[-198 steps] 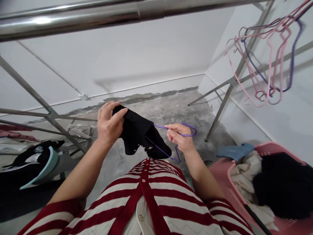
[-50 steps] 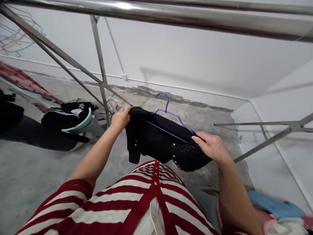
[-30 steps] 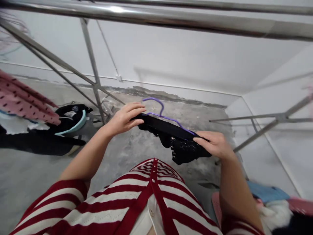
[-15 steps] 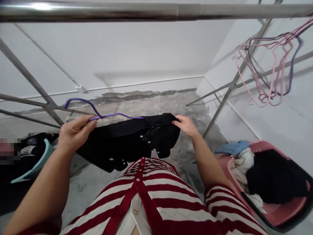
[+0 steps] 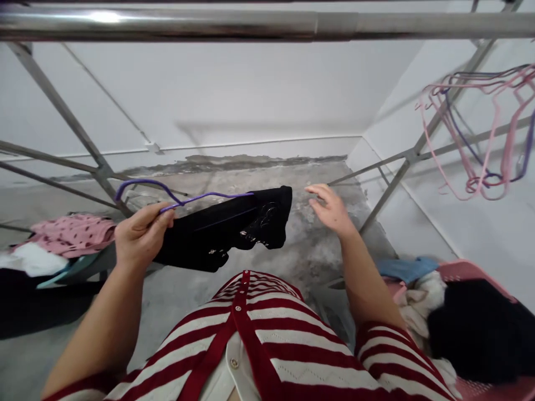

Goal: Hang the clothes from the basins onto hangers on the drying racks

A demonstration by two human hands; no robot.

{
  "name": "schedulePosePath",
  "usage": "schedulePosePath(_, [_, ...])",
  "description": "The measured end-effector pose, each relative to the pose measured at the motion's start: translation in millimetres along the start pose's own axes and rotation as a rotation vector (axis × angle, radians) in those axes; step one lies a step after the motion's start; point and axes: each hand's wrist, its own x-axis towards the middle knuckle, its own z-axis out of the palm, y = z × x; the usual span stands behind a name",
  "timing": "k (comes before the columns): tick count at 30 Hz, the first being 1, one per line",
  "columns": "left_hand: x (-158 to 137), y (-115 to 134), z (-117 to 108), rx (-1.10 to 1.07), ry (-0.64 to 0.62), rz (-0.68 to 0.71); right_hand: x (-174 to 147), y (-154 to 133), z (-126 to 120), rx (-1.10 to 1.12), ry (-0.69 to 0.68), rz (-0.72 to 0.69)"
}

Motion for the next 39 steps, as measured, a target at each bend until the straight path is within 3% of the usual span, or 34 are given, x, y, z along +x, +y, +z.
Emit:
schedulePosePath(3, [5.3, 10.2, 0.6, 0.038, -0.1, 0.082, 19.3, -36.4, -5.1, 0.045, -0.16, -0.189])
schedulePosePath(6, [10.8, 15.4, -0.2, 0.08, -0.168, 0.143, 33.0, -58.2, 4.5, 0.11, -0.59, -0.265])
schedulePosePath(9, [10.4, 10.0, -3.2, 0.11, -0.14, 0.122, 28.6, -64.9, 28.4, 0.282, -0.985, -0.247])
schedulePosePath(12, [1.7, -8.3, -6.2, 0.067, -0.113, 0.11, 6.1, -73.7, 61.7, 0.488, -1.106, -0.133])
schedulePosePath(15, [-8.5, -34.5, -9.1, 0.001, -0.087, 0.102, -20.4, -92.8, 98.4, 0.701, -1.066, 0.077])
schedulePosePath(18, [-15.8, -56.6, -18.3, -0.021, 0.036, 0.088, -34.6, -119.2, 131.5, 0.906, -0.977, 0.31])
schedulePosePath(23, [-52.2, -81.3, -53.7, 0.075, 0.18, -0.005, -21.8, -170.6, 172.1, 1.019, -0.875, 0.431])
schedulePosePath(26, [-109.4, -107.4, -72.1, 0.059, 0.142, -0.209, -4.7, -209.8, 193.4, 1.047, -0.8, 0.419])
schedulePosePath(29, [-187.3, -138.3, -81.8, -0.023, 0.025, -0.61, 14.8, -257.9, 215.3, 1.07, -0.701, 0.36])
schedulePosePath(30, [-214.5, -147.2, -84.3, -0.021, 0.006, -0.682, 22.3, -275.4, 223.1, 1.072, -0.668, 0.322])
schedulePosePath(35, [-329.0, -180.2, -102.8, -0.037, -0.028, -0.884, 72.8, -360.2, 269.9, 0.979, -0.409, 0.024])
schedulePosePath(39, [-374.0, -212.1, -126.0, -0.131, -0.007, -1.103, 129.2, -410.4, 322.3, 0.836, -0.244, -0.112])
